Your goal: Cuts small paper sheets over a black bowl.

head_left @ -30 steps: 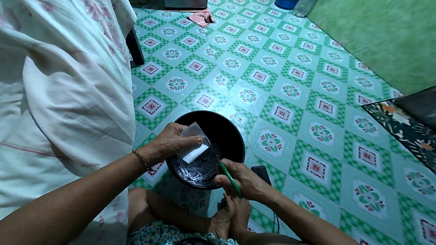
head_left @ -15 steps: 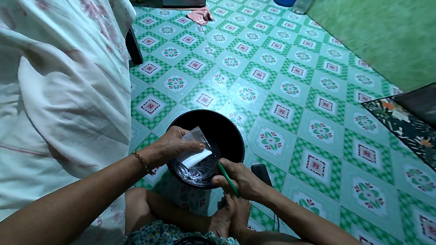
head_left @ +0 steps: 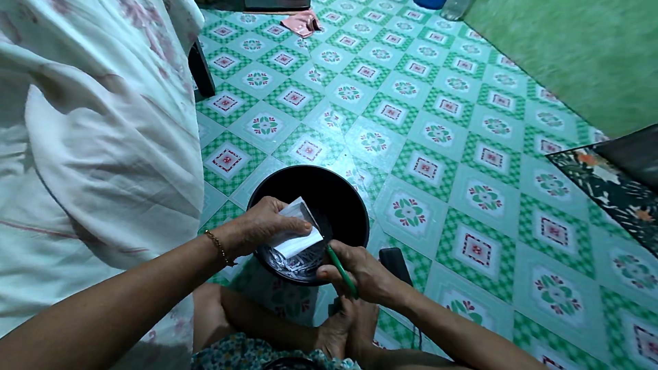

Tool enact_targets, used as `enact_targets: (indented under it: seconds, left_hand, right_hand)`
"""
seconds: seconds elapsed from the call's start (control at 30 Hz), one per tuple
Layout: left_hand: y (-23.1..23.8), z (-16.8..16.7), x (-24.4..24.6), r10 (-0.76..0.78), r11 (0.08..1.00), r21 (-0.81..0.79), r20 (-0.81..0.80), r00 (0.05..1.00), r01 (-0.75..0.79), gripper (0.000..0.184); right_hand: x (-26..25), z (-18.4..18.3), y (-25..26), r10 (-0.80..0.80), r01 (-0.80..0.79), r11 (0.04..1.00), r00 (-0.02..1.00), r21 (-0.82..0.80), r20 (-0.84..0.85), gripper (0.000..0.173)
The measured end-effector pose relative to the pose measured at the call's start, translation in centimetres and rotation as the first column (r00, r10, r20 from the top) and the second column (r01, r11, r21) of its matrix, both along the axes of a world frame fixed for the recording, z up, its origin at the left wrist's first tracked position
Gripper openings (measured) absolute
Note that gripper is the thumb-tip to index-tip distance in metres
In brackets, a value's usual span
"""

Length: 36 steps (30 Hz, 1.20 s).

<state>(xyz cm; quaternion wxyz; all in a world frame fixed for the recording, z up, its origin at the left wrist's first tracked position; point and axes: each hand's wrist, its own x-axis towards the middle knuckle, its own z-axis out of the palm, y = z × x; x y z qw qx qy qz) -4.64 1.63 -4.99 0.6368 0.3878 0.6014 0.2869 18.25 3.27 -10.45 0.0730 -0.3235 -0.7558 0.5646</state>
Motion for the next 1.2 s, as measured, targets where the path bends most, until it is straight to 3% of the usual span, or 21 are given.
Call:
enact_targets:
  seconds: [0.2, 0.4, 0.63, 0.73, 0.87, 1.2]
  left_hand:
    - [-0.1, -0.3, 0.1, -0.077, 0.997, -0.026, 0.057, 0.995, 0.079, 0.017]
    - [0.0, -0.5, 0.1, -0.082, 0.996, -0.031, 0.061, 0.995, 0.084, 0.017]
    - [0.1, -0.3, 0.1, -0.129, 0.989, -0.067, 0.025, 0.991, 0.130, 0.015]
    - [0.1, -0.6, -0.2, -0.116, 0.993, 0.007, -0.051, 0.992, 0.117, 0.013]
    - [0.5, -0.4, -1.1, -0.019, 0.982, 0.181, -0.162, 0.987, 0.049, 0.013]
    - [0.3, -0.6, -1.3, 0.035, 0.951, 0.308, -0.161, 0.986, 0.017, 0.016]
  right_hand:
    - [-0.1, 0.4, 0.3, 0.049, -0.046, 0.998, 0.997, -0.044, 0.064, 0.049]
    - [0.0, 0.1, 0.0, 0.007, -0.007, 1.000, 1.000, -0.015, 0.004, 0.048]
    - [-0.1, 0.4, 0.2, -0.044, 0.030, 0.966, 0.998, -0.257, -0.052, 0.028]
    - [0.1, 0.5, 0.3, -0.049, 0.030, 0.953, 0.997, -0.301, -0.057, 0.028]
    - [0.7, 1.0, 0.6, 0.021, -0.013, 0.976, 0.999, -0.215, 0.033, 0.043]
    - [0.8, 1.0, 0.8, 0.089, -0.073, 0.989, 0.988, -0.126, 0.124, 0.056]
